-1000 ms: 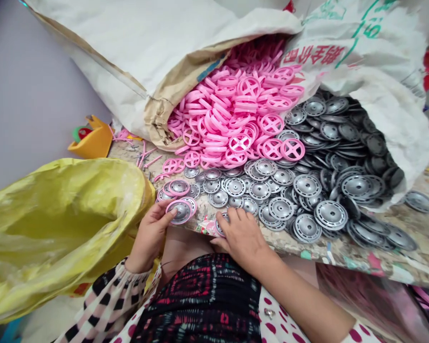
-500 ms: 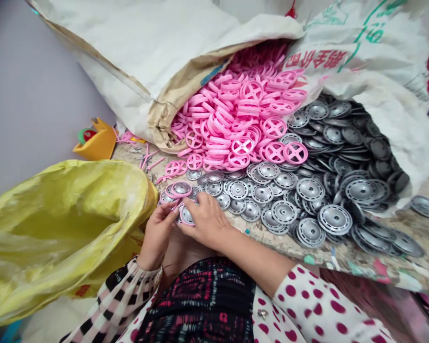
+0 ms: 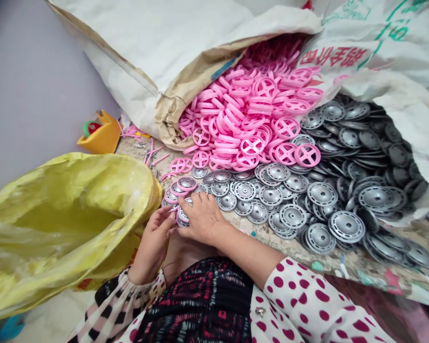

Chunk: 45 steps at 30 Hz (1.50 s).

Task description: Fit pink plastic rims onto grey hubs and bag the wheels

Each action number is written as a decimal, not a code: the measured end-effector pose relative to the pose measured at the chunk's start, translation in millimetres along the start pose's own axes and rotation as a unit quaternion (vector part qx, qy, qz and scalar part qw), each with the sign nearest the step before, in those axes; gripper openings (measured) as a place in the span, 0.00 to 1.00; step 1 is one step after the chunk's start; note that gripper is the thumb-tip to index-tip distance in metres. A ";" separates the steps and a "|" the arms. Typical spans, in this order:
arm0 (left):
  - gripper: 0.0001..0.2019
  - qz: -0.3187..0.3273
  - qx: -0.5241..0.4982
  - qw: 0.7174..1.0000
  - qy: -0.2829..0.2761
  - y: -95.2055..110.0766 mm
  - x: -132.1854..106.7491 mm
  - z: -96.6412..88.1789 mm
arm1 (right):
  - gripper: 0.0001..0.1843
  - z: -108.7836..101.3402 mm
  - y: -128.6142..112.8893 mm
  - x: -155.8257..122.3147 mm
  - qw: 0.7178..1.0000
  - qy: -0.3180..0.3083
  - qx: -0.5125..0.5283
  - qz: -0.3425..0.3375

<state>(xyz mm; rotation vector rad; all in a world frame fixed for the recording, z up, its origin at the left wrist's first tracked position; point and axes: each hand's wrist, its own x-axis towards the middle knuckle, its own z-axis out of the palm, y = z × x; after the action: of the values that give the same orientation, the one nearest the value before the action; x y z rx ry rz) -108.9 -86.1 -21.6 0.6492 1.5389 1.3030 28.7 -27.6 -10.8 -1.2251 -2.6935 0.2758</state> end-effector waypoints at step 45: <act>0.24 0.355 0.691 0.616 -0.128 39.8 74.6 3.4 | 0.36 -8.1 6.6 -19.0 0.996 -0.029 -0.001 -0.088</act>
<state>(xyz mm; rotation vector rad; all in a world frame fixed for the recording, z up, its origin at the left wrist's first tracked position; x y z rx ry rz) -141.5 -9.1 -8.8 2.4911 1.8859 0.1020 47.6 -36.9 -5.9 -0.9855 -2.8294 0.2896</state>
